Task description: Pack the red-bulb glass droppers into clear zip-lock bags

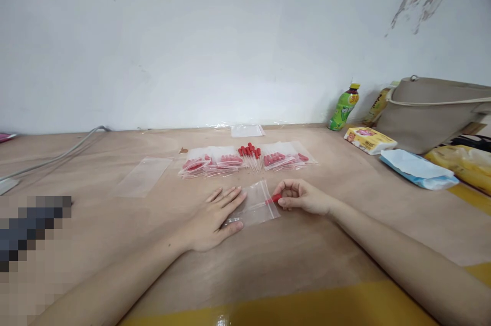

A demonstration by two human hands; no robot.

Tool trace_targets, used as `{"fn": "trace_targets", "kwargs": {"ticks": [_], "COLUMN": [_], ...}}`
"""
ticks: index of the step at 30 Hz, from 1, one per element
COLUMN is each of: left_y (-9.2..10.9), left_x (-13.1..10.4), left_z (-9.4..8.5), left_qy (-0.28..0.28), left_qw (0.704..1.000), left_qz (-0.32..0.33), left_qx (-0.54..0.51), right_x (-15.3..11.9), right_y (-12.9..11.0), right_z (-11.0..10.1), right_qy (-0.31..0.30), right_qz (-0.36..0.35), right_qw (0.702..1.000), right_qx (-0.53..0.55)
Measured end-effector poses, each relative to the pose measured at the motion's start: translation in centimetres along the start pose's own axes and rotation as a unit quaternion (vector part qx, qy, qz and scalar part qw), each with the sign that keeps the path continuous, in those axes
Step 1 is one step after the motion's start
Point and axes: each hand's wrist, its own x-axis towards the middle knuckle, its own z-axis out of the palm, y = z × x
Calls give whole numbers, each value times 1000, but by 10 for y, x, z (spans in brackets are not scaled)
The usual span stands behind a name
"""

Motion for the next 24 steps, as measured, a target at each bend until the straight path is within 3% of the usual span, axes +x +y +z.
{"fn": "trace_targets", "kwargs": {"ticks": [7, 16, 19, 22, 24], "left_y": [-1, 1, 1, 1, 0], "left_x": [0, 1, 1, 1, -1], "left_z": [2, 1, 1, 0, 0], "left_qy": [13, 5, 5, 10, 21], "left_qw": [1000, 1000, 1000, 1000, 999], "left_qz": [0, 2, 3, 1, -2], "left_qx": [-5, 4, 1, -11, -29], "right_x": [5, 3, 3, 4, 5], "right_y": [3, -1, 2, 4, 4], "right_z": [13, 30, 29, 24, 16], "right_qy": [39, -14, -54, -52, -51], "right_qz": [-87, -72, -70, -81, -43], "right_qw": [986, 997, 996, 995, 998], "right_qx": [-140, 15, 27, 18, 16]}}
